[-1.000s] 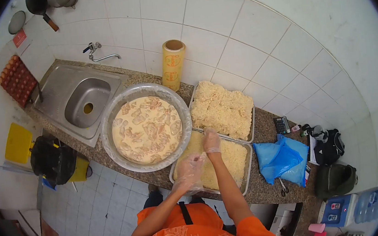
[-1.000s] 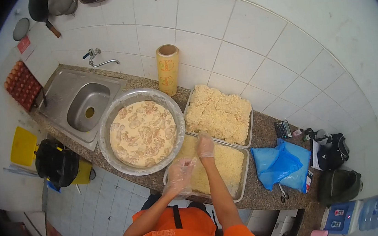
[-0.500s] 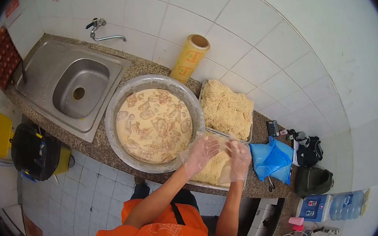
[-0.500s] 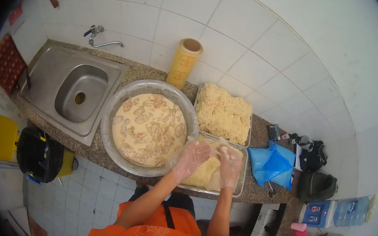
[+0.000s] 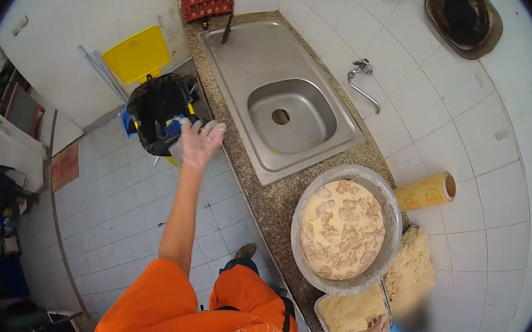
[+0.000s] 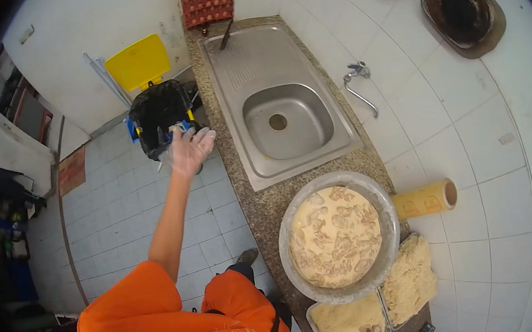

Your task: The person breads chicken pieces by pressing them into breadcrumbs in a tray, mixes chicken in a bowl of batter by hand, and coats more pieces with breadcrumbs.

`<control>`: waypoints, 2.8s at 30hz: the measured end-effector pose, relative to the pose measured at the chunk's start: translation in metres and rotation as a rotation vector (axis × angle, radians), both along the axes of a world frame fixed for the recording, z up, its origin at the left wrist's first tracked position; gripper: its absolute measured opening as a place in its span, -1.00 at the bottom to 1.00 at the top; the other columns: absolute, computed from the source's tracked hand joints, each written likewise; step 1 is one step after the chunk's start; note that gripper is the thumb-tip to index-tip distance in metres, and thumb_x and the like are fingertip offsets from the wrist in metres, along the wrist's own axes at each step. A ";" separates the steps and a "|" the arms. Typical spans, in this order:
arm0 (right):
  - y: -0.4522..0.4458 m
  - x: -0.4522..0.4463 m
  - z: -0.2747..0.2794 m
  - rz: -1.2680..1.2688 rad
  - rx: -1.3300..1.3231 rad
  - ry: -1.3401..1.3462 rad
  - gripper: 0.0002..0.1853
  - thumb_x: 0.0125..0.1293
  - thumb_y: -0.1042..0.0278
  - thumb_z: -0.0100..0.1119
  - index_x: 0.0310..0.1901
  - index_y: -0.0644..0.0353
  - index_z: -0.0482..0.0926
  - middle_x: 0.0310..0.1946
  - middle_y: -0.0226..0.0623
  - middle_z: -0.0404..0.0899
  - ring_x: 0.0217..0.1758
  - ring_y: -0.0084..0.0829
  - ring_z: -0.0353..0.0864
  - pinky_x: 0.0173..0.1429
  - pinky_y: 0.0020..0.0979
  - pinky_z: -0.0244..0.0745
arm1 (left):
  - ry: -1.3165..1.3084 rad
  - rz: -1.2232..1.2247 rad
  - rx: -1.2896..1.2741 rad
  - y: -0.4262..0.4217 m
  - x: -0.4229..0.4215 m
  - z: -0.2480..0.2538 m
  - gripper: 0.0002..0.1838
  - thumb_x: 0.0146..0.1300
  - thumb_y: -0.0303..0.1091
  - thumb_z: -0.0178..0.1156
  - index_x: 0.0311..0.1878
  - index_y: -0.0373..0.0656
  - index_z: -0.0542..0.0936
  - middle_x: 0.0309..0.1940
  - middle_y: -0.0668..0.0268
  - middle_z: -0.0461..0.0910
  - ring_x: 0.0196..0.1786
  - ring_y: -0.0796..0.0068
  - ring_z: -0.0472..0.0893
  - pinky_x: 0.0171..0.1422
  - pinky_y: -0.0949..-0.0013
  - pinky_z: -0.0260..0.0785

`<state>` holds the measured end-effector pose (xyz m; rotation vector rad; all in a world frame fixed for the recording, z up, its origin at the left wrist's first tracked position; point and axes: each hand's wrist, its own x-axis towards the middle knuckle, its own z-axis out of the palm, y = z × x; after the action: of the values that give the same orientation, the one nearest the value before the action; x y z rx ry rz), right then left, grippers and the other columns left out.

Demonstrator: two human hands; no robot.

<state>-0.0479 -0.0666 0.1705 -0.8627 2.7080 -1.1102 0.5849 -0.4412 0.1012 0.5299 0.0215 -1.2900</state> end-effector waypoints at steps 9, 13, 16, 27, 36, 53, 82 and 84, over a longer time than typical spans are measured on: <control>-0.039 -0.031 0.035 0.142 0.331 0.577 -0.57 0.50 0.15 0.21 0.20 0.32 0.65 0.06 -0.03 0.73 0.10 -0.13 0.69 0.19 -0.19 0.58 | -0.322 -0.029 0.078 0.028 0.049 -0.031 -0.17 0.53 0.27 0.04 0.58 -0.16 0.18 0.32 0.14 0.48 0.19 0.19 0.59 0.26 0.19 0.42; -0.093 -0.013 0.035 0.146 0.176 0.351 -0.65 0.26 0.38 0.38 0.03 0.39 0.73 -0.06 -0.08 0.79 -0.04 -0.24 0.77 0.10 -0.25 0.62 | -0.485 -0.133 0.156 0.066 -0.060 0.029 -0.49 0.58 0.10 0.08 0.21 -0.18 0.55 -0.11 0.35 0.65 -0.10 0.48 0.63 0.07 0.39 0.48; -0.155 0.052 0.050 0.296 0.096 0.289 -0.74 0.23 0.37 0.41 -0.05 0.20 0.79 -0.13 -0.06 0.79 -0.09 -0.15 0.79 0.07 -0.24 0.62 | -0.669 -0.313 0.164 0.087 -0.158 0.073 -0.59 0.59 0.01 0.11 0.10 -0.19 0.58 -0.21 0.37 0.65 -0.16 0.53 0.63 0.02 0.42 0.51; -0.309 0.111 -0.057 0.797 0.245 0.397 -0.68 0.22 0.41 0.32 0.03 0.10 0.73 -0.01 -0.02 0.71 0.02 -0.02 0.71 0.19 -0.14 0.61 | -1.038 -0.603 -0.276 0.029 -0.297 0.015 -0.59 0.59 -0.21 0.10 0.27 -0.38 0.55 -0.02 0.21 0.71 -0.02 0.53 0.66 0.09 0.40 0.51; -0.372 0.129 -0.061 0.854 0.422 0.489 -0.67 0.25 0.18 0.30 -0.02 0.12 0.74 -0.09 -0.07 0.76 0.02 -0.09 0.74 0.17 -0.21 0.63 | -0.963 -0.464 -0.236 0.035 -0.291 0.024 -0.63 0.61 -0.20 0.06 0.17 -0.33 0.62 -0.20 0.27 0.69 -0.18 0.53 0.61 0.02 0.37 0.49; -0.347 0.086 -0.032 0.734 0.220 0.268 -0.72 0.26 0.21 0.38 -0.12 0.23 0.74 -0.14 0.09 0.73 -0.05 0.07 0.72 0.08 -0.10 0.61 | -1.003 -0.518 -0.139 0.040 -0.294 0.008 -0.57 0.62 -0.11 0.05 0.24 -0.30 0.59 -0.24 0.39 0.65 -0.23 0.63 0.54 -0.06 0.44 0.46; -0.250 0.051 -0.024 0.849 0.381 0.256 -0.75 0.23 0.28 0.30 -0.11 0.22 0.66 -0.13 0.01 0.68 -0.04 0.07 0.68 0.02 0.00 0.56 | -1.283 -0.428 -0.097 0.039 -0.301 -0.006 -0.57 0.54 -0.10 0.15 0.13 -0.34 0.64 -0.41 0.07 0.67 -0.32 0.25 0.64 -0.12 0.20 0.47; -0.245 0.055 -0.017 0.867 0.318 0.304 -0.69 0.23 0.21 0.33 -0.07 0.19 0.66 -0.09 -0.02 0.69 -0.01 0.05 0.69 0.04 -0.03 0.57 | -1.315 -0.369 -0.100 0.039 -0.302 -0.003 -0.55 0.53 -0.09 0.16 0.14 -0.35 0.64 -0.40 0.07 0.67 -0.32 0.25 0.62 -0.11 0.19 0.47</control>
<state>0.0071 -0.3113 0.1531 -1.9607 2.1467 -0.3715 0.2828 -0.4019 0.0979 1.2428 -1.2684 -1.0663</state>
